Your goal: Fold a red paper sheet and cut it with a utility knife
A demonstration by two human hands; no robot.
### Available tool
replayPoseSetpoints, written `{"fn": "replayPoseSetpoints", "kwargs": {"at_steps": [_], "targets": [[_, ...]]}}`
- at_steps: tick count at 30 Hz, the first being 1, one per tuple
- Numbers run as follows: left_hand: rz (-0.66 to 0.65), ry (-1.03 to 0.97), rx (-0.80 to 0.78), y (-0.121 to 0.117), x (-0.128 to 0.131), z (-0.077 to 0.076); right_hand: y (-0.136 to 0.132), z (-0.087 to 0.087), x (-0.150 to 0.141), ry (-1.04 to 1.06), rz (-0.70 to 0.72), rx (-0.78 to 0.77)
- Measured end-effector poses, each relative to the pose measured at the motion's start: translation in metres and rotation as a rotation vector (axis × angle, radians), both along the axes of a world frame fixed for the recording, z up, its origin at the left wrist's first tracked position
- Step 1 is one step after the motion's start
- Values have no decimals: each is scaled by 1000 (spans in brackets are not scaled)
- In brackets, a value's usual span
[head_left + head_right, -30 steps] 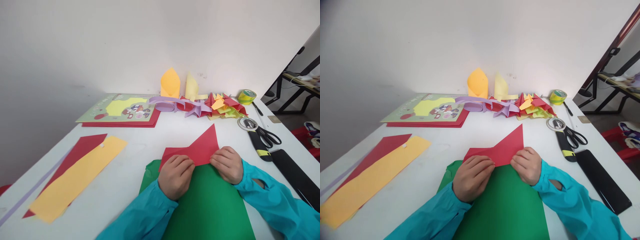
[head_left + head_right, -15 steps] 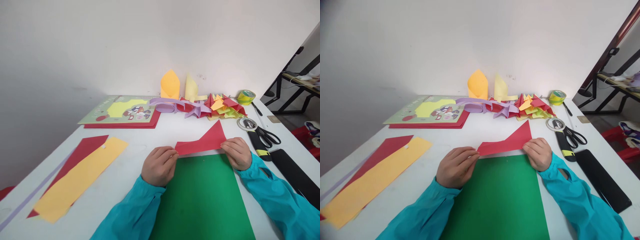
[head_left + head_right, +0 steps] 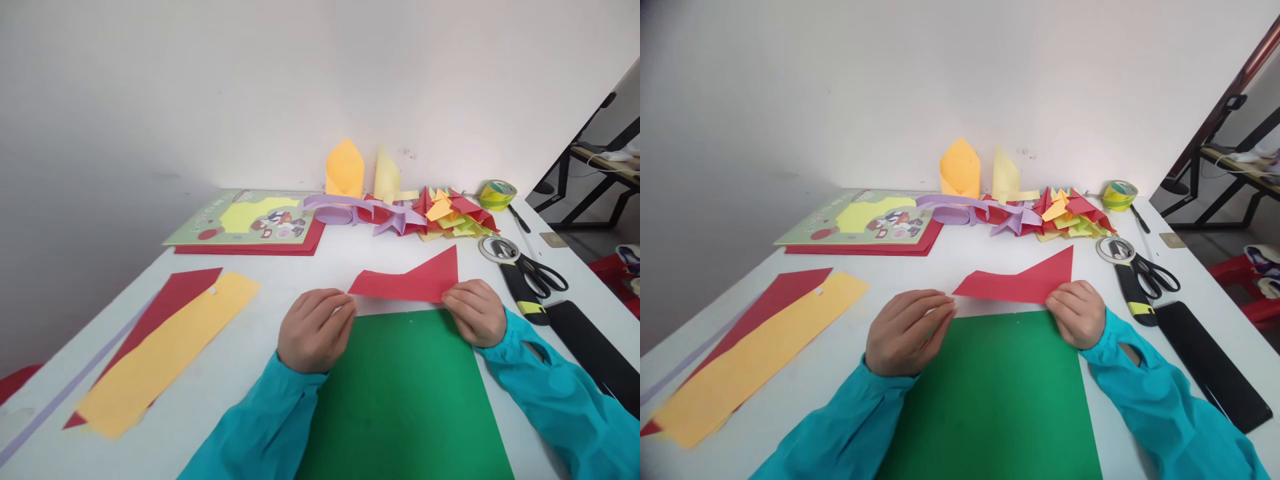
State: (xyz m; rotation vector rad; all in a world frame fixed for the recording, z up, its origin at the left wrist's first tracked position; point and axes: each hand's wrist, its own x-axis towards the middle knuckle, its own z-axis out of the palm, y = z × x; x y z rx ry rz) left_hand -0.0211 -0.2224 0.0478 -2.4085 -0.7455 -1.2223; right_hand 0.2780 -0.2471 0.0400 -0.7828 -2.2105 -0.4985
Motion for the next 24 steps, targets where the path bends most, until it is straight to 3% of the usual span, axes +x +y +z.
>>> {"fn": "replayPoseSetpoints", "kwargs": {"at_steps": [6, 12, 24], "targets": [[-125, 45, -64, -17, 28, -4, -11, 0, -24, -21, 98, -30], [-146, 104, -98, -20, 33, -16, -11, -1, -30, 0, 112, -22], [-176, 169, -138, -35, 50, -19, -21, -9, -54, -126, 166, -54]]}}
